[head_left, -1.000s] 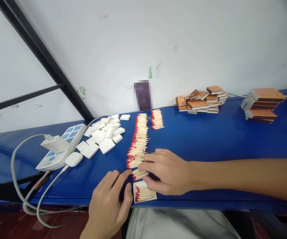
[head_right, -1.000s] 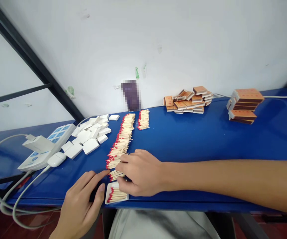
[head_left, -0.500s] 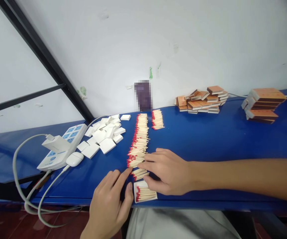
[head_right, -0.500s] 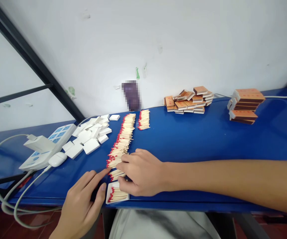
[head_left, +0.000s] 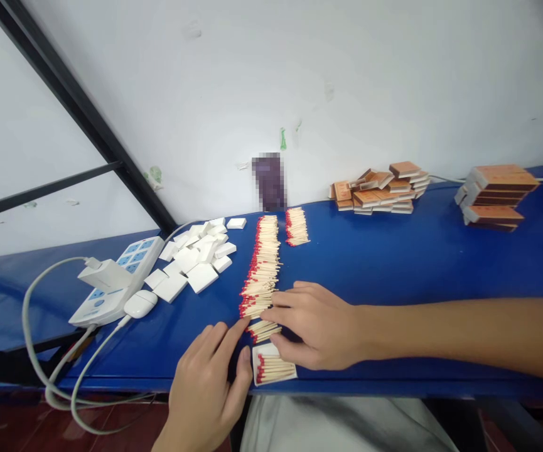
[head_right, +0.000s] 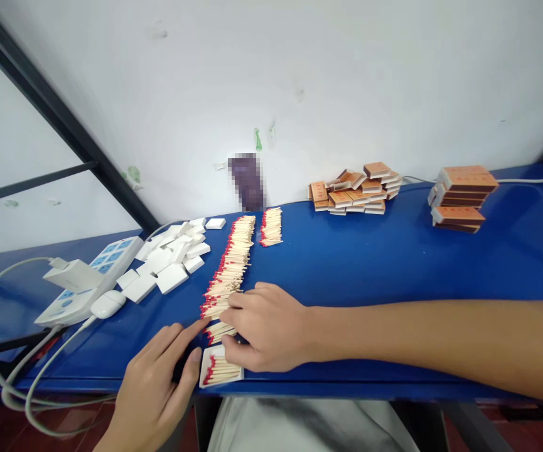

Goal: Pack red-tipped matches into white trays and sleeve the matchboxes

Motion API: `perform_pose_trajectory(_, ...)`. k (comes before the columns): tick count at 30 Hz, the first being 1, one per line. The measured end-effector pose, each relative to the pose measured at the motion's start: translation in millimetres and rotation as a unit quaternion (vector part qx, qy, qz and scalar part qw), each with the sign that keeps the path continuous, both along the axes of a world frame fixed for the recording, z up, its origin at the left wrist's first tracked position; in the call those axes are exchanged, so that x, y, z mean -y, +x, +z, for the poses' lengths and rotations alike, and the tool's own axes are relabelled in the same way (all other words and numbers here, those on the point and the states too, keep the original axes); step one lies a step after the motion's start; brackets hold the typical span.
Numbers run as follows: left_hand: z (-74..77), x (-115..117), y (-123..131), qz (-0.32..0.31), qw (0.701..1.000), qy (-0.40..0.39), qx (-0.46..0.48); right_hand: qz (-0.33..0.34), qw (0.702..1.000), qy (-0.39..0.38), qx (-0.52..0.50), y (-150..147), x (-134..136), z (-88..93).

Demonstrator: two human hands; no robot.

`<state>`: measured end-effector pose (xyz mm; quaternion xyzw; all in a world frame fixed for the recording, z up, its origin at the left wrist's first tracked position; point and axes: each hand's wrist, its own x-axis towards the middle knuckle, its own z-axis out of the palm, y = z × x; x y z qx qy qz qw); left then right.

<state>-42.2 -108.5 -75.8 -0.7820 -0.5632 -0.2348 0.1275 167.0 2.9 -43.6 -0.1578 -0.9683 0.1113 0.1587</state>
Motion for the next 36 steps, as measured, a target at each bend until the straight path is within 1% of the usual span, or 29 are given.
perform_pose_trajectory(7, 2.1, 0.7, 1.9, 0.001, 1.000, -0.012, 0.002, 0.003, 1.000, 0.001, -0.013, 0.3, -0.4, -1.2)
perform_pose_trajectory(16, 1.2, 1.8, 1.2, -0.023, 1.000, -0.001, 0.011, 0.002, 1.000, -0.004, -0.009, -0.1, -0.4, -1.5)
perform_pose_trajectory(24, 0.6, 1.1, 1.5, -0.019, 1.000, 0.007, 0.003, 0.017, 1.000, -0.007, -0.012, 0.3, -1.6, -2.3)
perform_pose_trajectory(28, 2.7, 2.6, 1.4, -0.021, 1.000, 0.018, -0.010, 0.020, 0.999, -0.029, -0.013, 0.2, -2.5, 0.2)
perform_pose_trajectory(33, 9.2, 8.8, 1.2, -0.062, 0.996, 0.053, -0.045, 0.029, 0.997, -0.070, -0.016, 1.0, -3.8, 3.0)
perform_pose_trajectory(36, 10.9, 9.8, 3.5, -0.066, 0.995, 0.062, -0.047, 0.031, 0.994, -0.102, -0.024, 0.2, -6.5, 3.3)
